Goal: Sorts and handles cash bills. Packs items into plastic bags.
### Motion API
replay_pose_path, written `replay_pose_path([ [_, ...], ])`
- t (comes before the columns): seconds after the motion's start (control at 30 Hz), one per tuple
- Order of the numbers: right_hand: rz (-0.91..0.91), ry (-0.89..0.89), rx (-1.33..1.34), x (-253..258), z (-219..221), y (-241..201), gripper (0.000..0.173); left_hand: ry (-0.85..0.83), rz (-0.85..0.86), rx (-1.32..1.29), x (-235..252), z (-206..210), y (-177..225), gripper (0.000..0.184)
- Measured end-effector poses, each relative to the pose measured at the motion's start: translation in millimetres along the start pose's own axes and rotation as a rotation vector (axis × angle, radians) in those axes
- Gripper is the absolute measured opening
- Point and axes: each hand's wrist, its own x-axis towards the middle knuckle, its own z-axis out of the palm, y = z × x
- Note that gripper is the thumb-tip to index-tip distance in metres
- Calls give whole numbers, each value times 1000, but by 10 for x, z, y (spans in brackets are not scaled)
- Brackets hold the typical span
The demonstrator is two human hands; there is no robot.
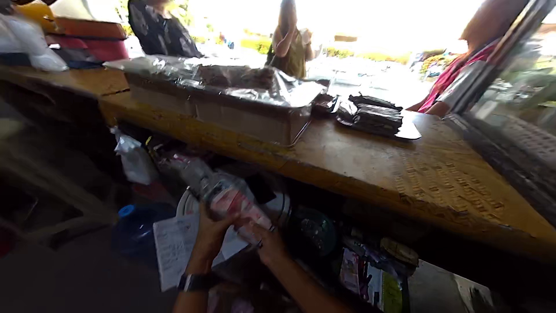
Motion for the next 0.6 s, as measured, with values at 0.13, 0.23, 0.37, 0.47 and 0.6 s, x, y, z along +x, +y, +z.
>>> replay_pose_path([
  [0.13, -157, 47, -74, 20, -56, 98, 32, 85, -118, 92, -210, 180, -97, 100],
  [0.23, -317, -33, -91, 56, -119, 389, 45, 242, -110, 8, -240, 346, -192, 50],
  [0.37, -561, -154, -157, 110, -221, 634, 50, 324, -106, -25, -223, 367, -134, 31],
  [0.47, -681, -213, -222, 87, -266, 654, 47, 373, -111, -30, -186, 342, -32, 26],
  [0.6, -675, -190, -210, 26, -286, 684, 47, 399, -83, 114, -170, 323, -7, 30],
])
